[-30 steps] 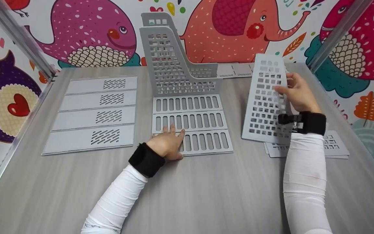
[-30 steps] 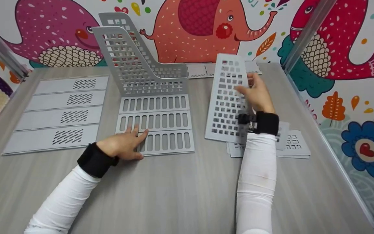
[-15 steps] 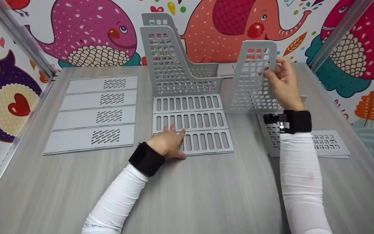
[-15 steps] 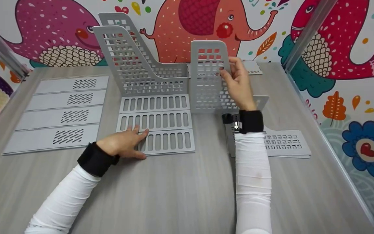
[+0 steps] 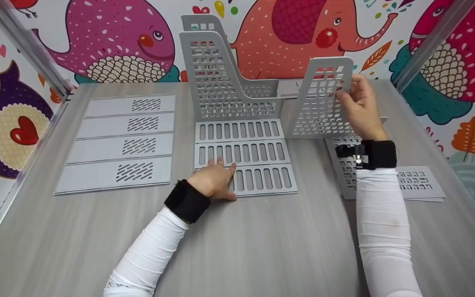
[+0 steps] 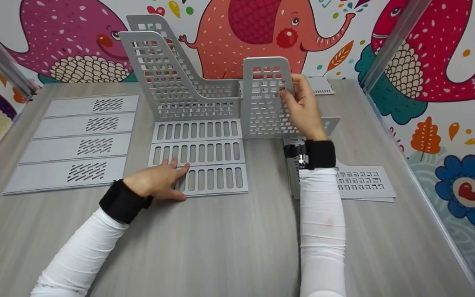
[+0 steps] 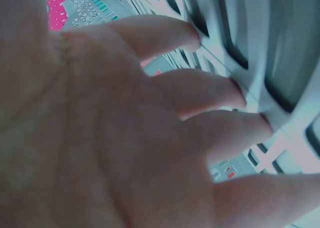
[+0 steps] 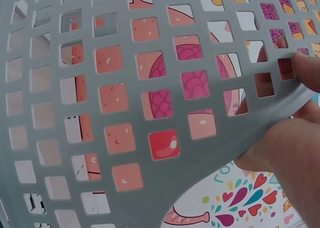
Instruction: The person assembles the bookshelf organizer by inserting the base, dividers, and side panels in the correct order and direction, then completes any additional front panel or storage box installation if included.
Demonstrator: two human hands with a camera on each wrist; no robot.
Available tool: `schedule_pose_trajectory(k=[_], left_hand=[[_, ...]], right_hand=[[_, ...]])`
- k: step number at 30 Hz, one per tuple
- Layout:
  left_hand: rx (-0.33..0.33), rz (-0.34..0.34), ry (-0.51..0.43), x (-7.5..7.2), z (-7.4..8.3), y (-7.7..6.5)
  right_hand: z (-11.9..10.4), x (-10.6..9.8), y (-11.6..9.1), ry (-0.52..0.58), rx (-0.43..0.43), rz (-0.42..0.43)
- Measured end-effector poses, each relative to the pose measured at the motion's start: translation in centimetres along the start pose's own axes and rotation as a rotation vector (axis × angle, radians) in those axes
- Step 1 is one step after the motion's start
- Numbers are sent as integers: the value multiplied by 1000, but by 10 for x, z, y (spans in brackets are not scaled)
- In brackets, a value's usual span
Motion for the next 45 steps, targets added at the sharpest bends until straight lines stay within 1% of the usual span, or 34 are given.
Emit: schedule_pose_trajectory(k=[9,15,21,24,29,31,33,35,38,40,42,45], left_hand=[[-3,-6,-1,1,-1,0],[-1,-1,-8,0,0,-1],[6,-11,19,0,0,1],[1,-20,28,0,0,2],[-5,-20,20,1,-1,3],[-6,-20,17,1,-1,3],[-7,-21,14,1,-1,3],[-7,-22,12,1,-1,3],[-5,-20,9,1,-1,3],[-3,-16,5,1,-1,2],[1,-9,2,0,-1,2],[13,5,11,0,-2,2]], right_hand=[[-2,0,-2,-34,11,5],[-3,0,-2,-24,14,0],[-4,2,-1,6,-16,10],[-4,6,-1,-2,-21,3],[-4,11,-2,-81,4,-5],[-4,11,-3,-97,25,-20],[-4,10,-2,-135,48,-51],[-3,8,-2,-209,84,-95],[1,4,-2,-351,136,-154],[4,2,-3,-410,169,-189],[6,0,-2,-436,191,-212],[10,0,-2,-440,208,-231]])
Point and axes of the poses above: each hand's wrist, its own y-axis towards the middle knuckle, its own x-axis out of the palm, z = x × y, the point moved 3 cm from there along y, towards the middle knuckle, and after that the axes turned 12 degrees about x, right-handed, at the moved point
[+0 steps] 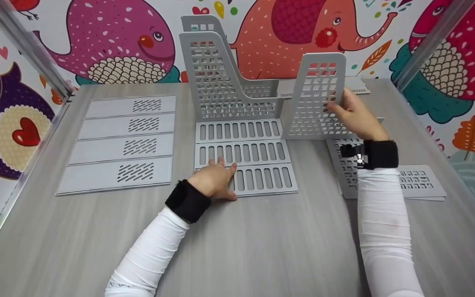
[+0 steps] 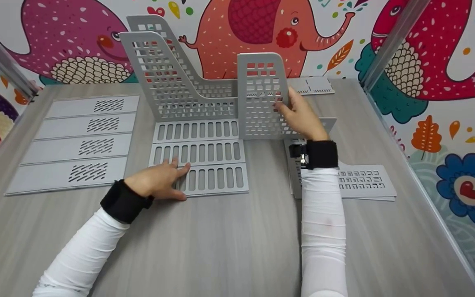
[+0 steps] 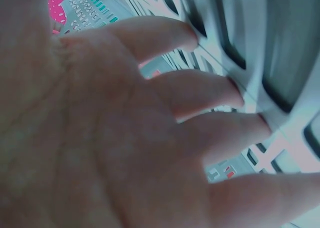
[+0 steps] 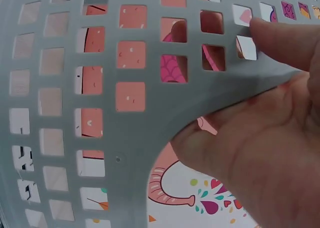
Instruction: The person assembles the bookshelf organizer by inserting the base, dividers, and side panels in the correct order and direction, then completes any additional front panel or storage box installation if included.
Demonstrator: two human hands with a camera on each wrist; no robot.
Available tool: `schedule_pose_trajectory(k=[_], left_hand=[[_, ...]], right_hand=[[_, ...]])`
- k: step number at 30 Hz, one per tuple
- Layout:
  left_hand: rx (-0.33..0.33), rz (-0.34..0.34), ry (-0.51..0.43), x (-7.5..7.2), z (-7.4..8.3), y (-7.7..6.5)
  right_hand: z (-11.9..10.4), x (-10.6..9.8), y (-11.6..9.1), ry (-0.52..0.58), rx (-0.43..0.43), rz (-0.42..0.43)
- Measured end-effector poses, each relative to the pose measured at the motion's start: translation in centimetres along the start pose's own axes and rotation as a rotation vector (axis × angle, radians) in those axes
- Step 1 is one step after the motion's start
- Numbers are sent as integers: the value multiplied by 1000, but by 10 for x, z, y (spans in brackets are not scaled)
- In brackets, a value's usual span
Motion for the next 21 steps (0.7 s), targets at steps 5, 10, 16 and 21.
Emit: schedule_pose_trajectory(k=[5,10,16,21], left_hand=[[19,9,33,-1,0,0],[32,20,39,-1,-1,-1],[25,20,44,0,0,1],[22,22,47,0,2,2]], right_hand=[[2,2,1,-14,10,29],[3,4,3,-36,14,49],[6,5,4,2,26,47],[6,5,6,58,27,46]])
Point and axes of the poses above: each hand's wrist, its own y-axis towards the middle knuckle, its own x-axis out of the palm, z = x × y, the point moved 3 cm from there along y, towards the middle knuckle, and after that the axes turned 12 degrees about x, right-handed, at the moved point
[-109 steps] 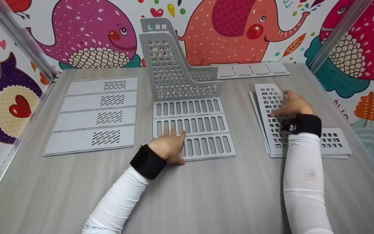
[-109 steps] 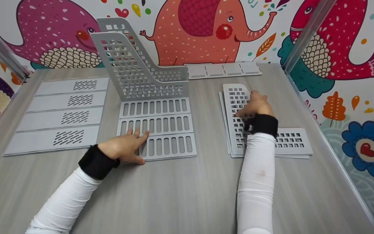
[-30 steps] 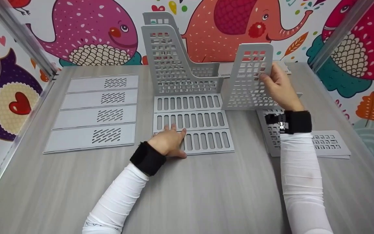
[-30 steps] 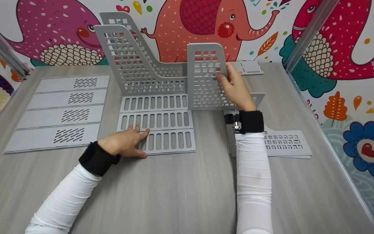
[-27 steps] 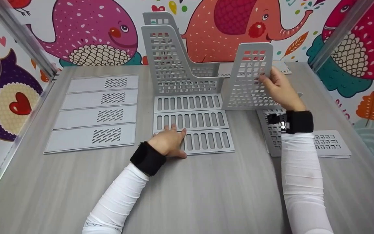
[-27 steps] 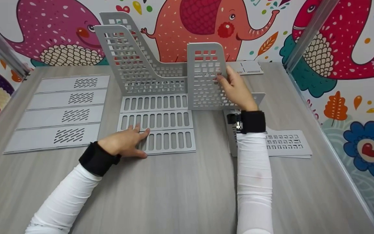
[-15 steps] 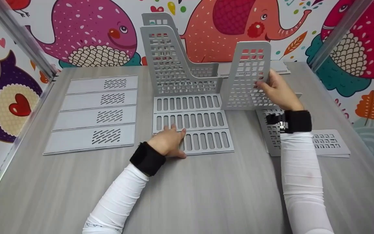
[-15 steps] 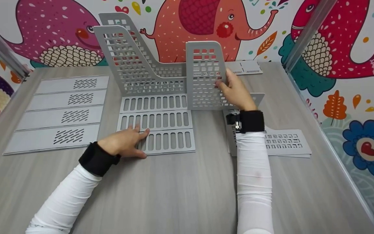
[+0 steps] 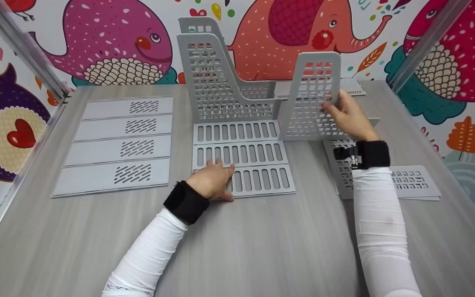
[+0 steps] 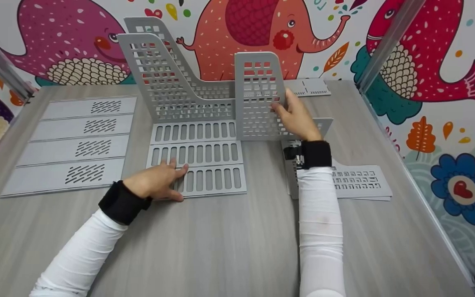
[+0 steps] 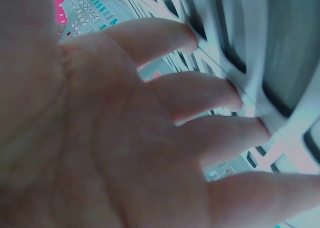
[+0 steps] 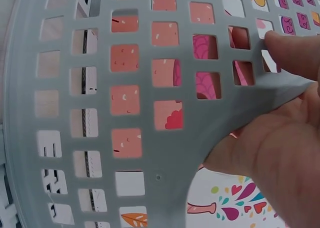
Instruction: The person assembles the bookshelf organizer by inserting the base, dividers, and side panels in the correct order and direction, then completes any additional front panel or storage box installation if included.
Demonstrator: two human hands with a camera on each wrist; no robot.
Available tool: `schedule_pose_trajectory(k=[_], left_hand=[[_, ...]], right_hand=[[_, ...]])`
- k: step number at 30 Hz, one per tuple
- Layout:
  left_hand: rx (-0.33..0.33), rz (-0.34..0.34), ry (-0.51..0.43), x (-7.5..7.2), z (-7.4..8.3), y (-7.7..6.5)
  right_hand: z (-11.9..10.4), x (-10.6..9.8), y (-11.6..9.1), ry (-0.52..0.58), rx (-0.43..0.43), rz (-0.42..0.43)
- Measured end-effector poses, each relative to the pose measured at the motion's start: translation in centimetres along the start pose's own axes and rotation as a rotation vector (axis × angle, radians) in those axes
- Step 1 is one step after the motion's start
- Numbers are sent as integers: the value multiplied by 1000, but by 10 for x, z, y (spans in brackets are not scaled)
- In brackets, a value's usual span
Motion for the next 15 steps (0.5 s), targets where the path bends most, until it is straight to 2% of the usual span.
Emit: schedule_pose_trajectory(k=[5,11,15], left_hand=[[3,3,4,0,0,0],[-3,-8,1,-1,0,0],[-8,-16,1,0,0,0]], right_hand=[[2,0,0,46,-4,-8],[3,-1,1,50,-9,-4],[4,3,2,87,-45,-45]])
Point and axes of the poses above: each hand's wrist, its own y-axis towards the middle knuckle, its own x-axis out of the palm, z = x × y, the point moved 3 cm from there along y, towards the middle knuckle, and after that the axes turned 12 degrees about x, right-handed, at the moved point
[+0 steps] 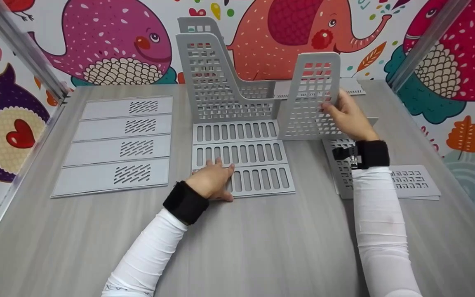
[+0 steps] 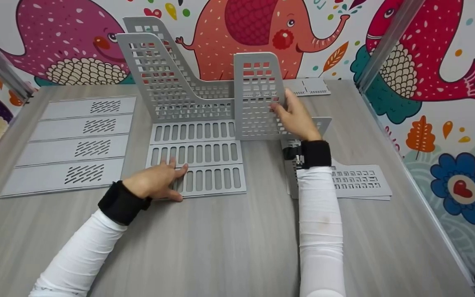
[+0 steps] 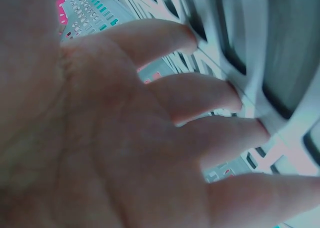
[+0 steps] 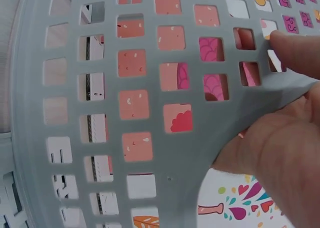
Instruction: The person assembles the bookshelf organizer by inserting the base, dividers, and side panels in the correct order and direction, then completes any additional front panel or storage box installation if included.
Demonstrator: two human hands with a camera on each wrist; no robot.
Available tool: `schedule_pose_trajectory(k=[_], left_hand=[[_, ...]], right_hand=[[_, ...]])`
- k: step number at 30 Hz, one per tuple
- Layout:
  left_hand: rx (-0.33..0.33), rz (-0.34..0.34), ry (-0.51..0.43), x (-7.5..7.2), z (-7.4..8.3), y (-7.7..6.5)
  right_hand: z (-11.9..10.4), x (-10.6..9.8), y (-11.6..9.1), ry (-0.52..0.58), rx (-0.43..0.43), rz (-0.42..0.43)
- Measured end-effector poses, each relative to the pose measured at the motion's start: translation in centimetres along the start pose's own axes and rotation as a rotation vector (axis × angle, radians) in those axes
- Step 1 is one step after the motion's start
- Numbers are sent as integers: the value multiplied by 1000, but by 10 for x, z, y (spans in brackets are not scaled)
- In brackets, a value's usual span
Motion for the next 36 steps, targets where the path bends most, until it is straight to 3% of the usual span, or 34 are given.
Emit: schedule_pose_trajectory(k=[6,15,19,22,24,29,33,36], left_hand=[[4,-2,-5,0,-1,-1],[-7,17,-5,-1,-3,-4],[-11,14,-16,0,-2,-3],[-21,11,-21,0,-1,-2],[-26,8,-19,0,0,0],[-23,6,-18,-3,1,-1],[-23,13,-9,-3,0,-2],[-24,18,-13,-1,0,-2]], right_hand=[[-4,16,4,-12,-38,-28],[-9,39,10,-76,-21,-31],[-7,27,5,-238,27,4],[-4,6,-4,-423,131,66],[0,-11,-12,-518,244,105],[14,-40,-27,-645,529,61],[25,-38,-25,-671,601,-52],[27,-28,-20,-679,608,-70]])
Point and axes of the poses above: each hand's wrist, its own y-axis towards the middle knuckle, its own x-axis out of the palm, z = x × y, the point moved 3 cm from there along y, towards the middle knuckle, and after that the axes turned 12 degrees about x, right-handed, at the moved point
